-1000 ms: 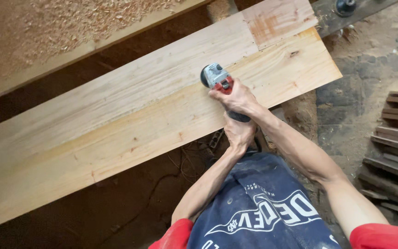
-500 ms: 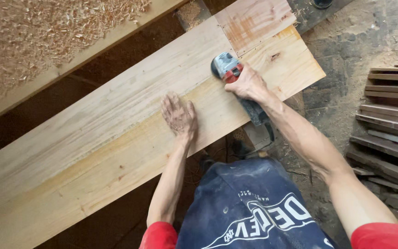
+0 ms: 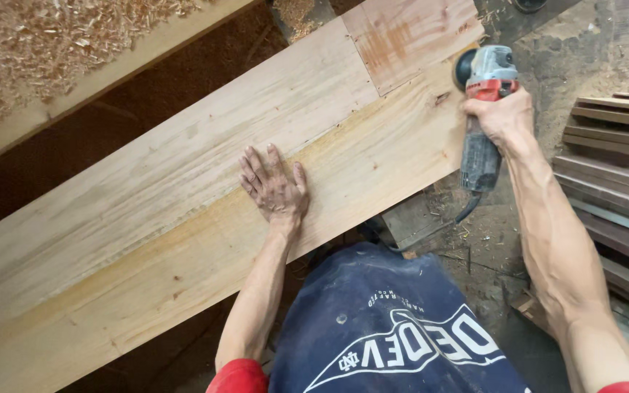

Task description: The person hammers nails into a large wooden board using a hammer, then flips the board and uses an orbital sander to smooth the surface. The person handles nails, a hammer, and a sander throughout the process.

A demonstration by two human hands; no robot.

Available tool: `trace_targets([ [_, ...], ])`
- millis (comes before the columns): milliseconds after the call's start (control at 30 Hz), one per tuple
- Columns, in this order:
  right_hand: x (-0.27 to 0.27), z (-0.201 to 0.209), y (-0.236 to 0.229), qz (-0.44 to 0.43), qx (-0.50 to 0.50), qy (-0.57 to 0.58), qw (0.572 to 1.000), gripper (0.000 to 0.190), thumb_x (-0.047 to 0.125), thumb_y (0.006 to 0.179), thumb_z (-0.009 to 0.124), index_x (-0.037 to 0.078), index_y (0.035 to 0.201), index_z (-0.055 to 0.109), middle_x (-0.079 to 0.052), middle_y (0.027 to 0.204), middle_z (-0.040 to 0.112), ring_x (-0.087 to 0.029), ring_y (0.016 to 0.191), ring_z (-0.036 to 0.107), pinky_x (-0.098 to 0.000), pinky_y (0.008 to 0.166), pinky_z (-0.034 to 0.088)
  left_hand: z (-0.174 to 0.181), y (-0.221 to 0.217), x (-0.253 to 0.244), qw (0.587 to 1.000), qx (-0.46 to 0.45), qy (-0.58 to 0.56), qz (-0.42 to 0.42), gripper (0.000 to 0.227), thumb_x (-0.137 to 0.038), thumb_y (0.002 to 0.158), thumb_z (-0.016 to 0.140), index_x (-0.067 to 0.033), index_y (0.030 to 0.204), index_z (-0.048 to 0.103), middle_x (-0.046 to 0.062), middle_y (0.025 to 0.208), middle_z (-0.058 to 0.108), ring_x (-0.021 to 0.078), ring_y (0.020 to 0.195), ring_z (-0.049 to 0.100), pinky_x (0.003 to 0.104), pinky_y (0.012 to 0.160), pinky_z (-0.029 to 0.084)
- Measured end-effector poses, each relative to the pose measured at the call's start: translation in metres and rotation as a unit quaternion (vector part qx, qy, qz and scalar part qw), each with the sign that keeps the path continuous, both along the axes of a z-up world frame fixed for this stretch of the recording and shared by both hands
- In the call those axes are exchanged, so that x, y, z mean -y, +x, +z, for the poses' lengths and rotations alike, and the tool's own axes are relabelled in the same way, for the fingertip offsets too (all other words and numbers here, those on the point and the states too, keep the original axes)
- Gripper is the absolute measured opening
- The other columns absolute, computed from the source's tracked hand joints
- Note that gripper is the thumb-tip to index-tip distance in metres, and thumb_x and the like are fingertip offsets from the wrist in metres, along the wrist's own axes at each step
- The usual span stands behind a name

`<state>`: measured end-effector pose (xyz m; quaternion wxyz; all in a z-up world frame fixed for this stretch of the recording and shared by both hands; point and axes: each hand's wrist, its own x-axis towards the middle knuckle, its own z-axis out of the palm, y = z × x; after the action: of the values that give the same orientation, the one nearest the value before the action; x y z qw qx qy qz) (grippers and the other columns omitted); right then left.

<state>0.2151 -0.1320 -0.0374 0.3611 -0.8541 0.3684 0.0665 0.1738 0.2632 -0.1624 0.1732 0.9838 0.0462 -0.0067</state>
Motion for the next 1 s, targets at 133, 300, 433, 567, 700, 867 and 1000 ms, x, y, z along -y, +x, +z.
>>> trace_targets([
  [133, -0.004, 0.003, -0.024, 0.036, 0.015, -0.013, 0.999, 0.054, 0.021, 0.072, 0.088, -0.002, 0.116, 0.068, -0.011, 0.102, 0.074, -0.018, 0.084, 0.07, -0.0327, 0.075, 0.058, -0.001, -0.001, 0.001, 1.0, -0.003, 0.006, -0.013, 0.073, -0.051, 0.101, 0.053, -0.0133, 0.161, 0.037, 0.023, 0.171, 0.009, 0.0432, 0.158, 0.005, 0.059, 0.126, 0.005],
  [300, -0.071, -0.001, -0.017, 0.121, -0.08, 0.006, 0.989, 0.072, 0.031, 0.069, 0.083, -0.008, 0.124, 0.058, -0.018, 0.101, 0.071, -0.027, 0.089, 0.072, -0.0377, 0.078, 0.06, -0.005, -0.003, 0.0, 1.0, 0.002, 0.001, -0.009, 0.073, -0.05, 0.102, 0.051, -0.0126, 0.163, 0.035, 0.022, 0.171, 0.007, 0.0422, 0.158, 0.002, 0.059, 0.126, 0.003],
  [433, -0.152, -0.002, -0.006, 0.217, -0.1, -0.031, 0.971, 0.093, 0.039, 0.06, 0.085, -0.007, 0.133, 0.05, -0.023, 0.113, 0.067, -0.034, 0.103, 0.068, -0.0428, 0.09, 0.055, -0.008, -0.005, 0.0, 1.0, -0.002, -0.024, -0.001, 0.066, -0.042, 0.103, 0.049, -0.0136, 0.161, 0.036, 0.02, 0.171, 0.011, 0.0419, 0.159, 0.005, 0.059, 0.127, 0.005],
  [567, -0.221, 0.003, -0.001, 0.255, -0.125, -0.026, 0.959, 0.09, 0.039, 0.061, 0.084, 0.0, 0.136, 0.052, -0.024, 0.118, 0.068, -0.038, 0.111, 0.066, -0.0445, 0.096, 0.053, -0.011, -0.008, -0.003, 0.999, 0.019, -0.045, 0.001, 0.064, -0.034, 0.105, 0.047, -0.0063, 0.162, 0.034, 0.016, 0.172, 0.017, 0.0395, 0.16, 0.01, 0.056, 0.129, 0.01],
  [700, -0.249, 0.01, 0.009, 0.27, -0.101, -0.024, 0.957, 0.091, 0.04, 0.059, 0.085, 0.007, 0.137, 0.053, -0.021, 0.121, 0.069, -0.038, 0.115, 0.065, -0.0452, 0.098, 0.051, -0.011, -0.009, -0.011, 0.996, 0.033, -0.083, -0.011, 0.066, -0.033, 0.104, 0.049, -0.0015, 0.16, 0.033, 0.015, 0.171, 0.022, 0.0377, 0.159, 0.015, 0.054, 0.127, 0.014],
  [867, -0.223, 0.008, 0.025, 0.274, -0.101, -0.041, 0.956, 0.089, 0.041, 0.06, 0.085, 0.006, 0.136, 0.054, -0.021, 0.121, 0.069, -0.038, 0.114, 0.066, -0.0438, 0.097, 0.052, -0.008, -0.011, -0.016, 0.997, 0.031, -0.075, -0.017, 0.067, -0.036, 0.103, 0.05, -0.0031, 0.159, 0.034, 0.016, 0.171, 0.023, 0.0373, 0.159, 0.018, 0.053, 0.128, 0.015],
  [1000, -0.18, -0.001, 0.044, 0.264, -0.089, -0.047, 0.959, 0.075, 0.038, 0.064, 0.084, 0.004, 0.128, 0.064, -0.021, 0.118, 0.072, -0.034, 0.111, 0.069, -0.0414, 0.097, 0.054, -0.006, -0.008, -0.01, 0.998, 0.004, -0.057, -0.004, 0.069, -0.039, 0.103, 0.05, -0.0055, 0.161, 0.031, 0.015, 0.171, 0.02, 0.037, 0.16, 0.014, 0.054, 0.129, 0.012],
])
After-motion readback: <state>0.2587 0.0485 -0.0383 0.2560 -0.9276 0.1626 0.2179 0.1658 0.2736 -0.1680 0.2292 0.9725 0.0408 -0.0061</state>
